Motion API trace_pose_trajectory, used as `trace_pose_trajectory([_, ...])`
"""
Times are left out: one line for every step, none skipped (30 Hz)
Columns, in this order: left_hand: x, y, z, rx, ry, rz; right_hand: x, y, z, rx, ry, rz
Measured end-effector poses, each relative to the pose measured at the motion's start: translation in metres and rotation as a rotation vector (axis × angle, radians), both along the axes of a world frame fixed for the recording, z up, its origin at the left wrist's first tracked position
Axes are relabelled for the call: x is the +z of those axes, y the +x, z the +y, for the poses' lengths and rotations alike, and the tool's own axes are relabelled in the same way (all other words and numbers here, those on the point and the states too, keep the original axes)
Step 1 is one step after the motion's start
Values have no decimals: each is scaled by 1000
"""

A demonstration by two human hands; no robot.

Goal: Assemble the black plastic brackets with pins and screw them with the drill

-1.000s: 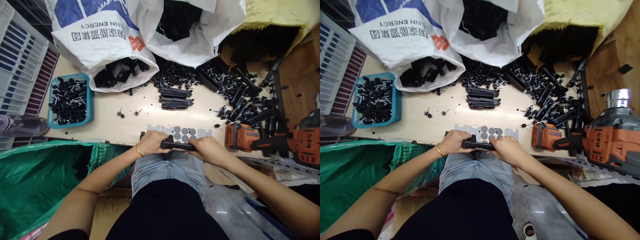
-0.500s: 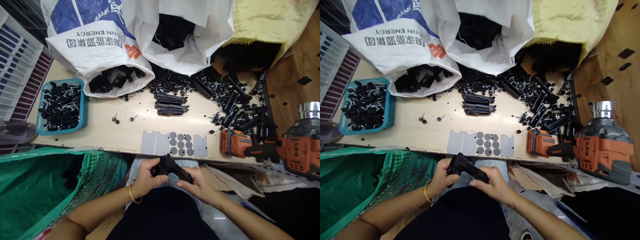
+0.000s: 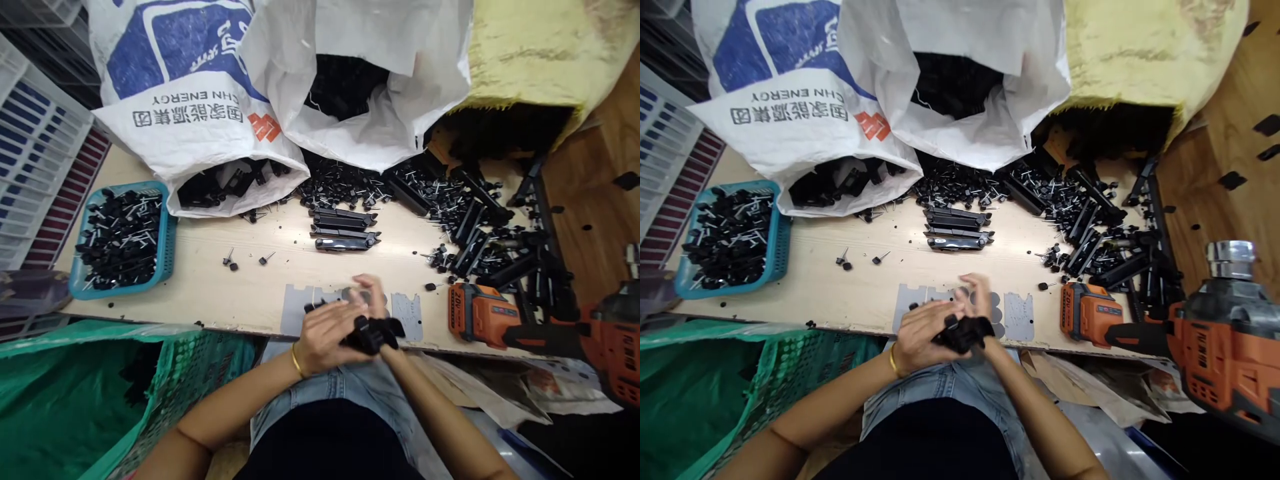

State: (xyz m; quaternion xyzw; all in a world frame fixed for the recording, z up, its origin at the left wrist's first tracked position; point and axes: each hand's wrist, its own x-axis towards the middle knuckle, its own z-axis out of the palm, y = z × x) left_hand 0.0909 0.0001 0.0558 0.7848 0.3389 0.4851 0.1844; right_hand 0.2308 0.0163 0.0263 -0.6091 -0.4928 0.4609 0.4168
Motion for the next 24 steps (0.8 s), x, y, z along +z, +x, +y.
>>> trace_pose_trajectory([-15, 1, 9, 23, 50, 95, 1, 18, 15, -64, 56, -85])
trace_pose_trajectory([-29, 3, 19, 39, 70, 187, 3, 35, 30, -120, 117, -178])
trace_pose_trajectory([-42, 6, 27, 42, 58, 277, 6, 49, 46, -126, 193, -333])
trace_pose_trajectory([-53, 9, 35, 36, 20, 368, 10, 59, 62, -99, 257, -472])
trace_pose_trajectory([-62, 12, 41, 29, -18, 451, 12, 65, 78, -44, 304, -593])
trace_pose_trajectory([-68, 16, 45, 18, -50, 529, 12, 66, 93, 29, 334, -696])
trace_pose_trajectory([-71, 19, 49, 6, -71, 599, 10, 64, 107, 108, 343, -763])
trace_pose_trajectory([-72, 22, 52, 2, -81, 656, 6, 59, 119, 193, 340, -810])
trace_pose_trajectory([-72, 24, 54, 9, -91, 701, 0, 53, 129, 267, 328, -843])
trace_pose_trajectory([-70, 25, 57, 31, -110, 736, -6, 47, 137, 321, 311, -864])
trace_pose_trajectory([-67, 27, 61, 66, -142, 765, -13, 41, 143, 356, 296, -877])
trace_pose_trajectory([-64, 27, 66, 109, -183, 788, -19, 37, 148, 370, 285, -886])
trace_pose_trajectory([-61, 28, 73, 151, -225, 807, -23, 34, 152, 365, 280, -894])
trace_pose_trajectory([-59, 29, 81, 182, -261, 823, -26, 32, 155, 350, 281, -905])
trace_pose_trajectory([-57, 30, 90, 197, -290, 838, -28, 31, 158, 335, 283, -918])
trace_pose_trajectory([-57, 31, 99, 197, -309, 852, -29, 31, 161, 331, 286, -934])
trace_pose_trajectory([-56, 32, 108, 191, -323, 865, -28, 31, 165, 332, 287, -951])
trace_pose_trajectory([-56, 33, 116, 184, -331, 875, -27, 30, 169, 334, 287, -970])
trace_pose_trajectory([-56, 34, 123, 177, -336, 883, -27, 30, 172, 337, 288, -986])
trace_pose_trajectory([-57, 33, 129, 172, -337, 887, -26, 29, 176, 335, 290, -997])
trace_pose_trajectory([-57, 33, 133, 165, -334, 891, -26, 27, 179, 324, 293, -999])
trace_pose_trajectory([-57, 31, 137, 157, -329, 894, -26, 25, 182, 307, 295, -992])
trace_pose_trajectory([-58, 30, 140, 146, -322, 898, -26, 23, 183, 285, 294, -978])
trace_pose_trajectory([-58, 28, 141, 135, -314, 901, -25, 21, 184, 263, 291, -958])
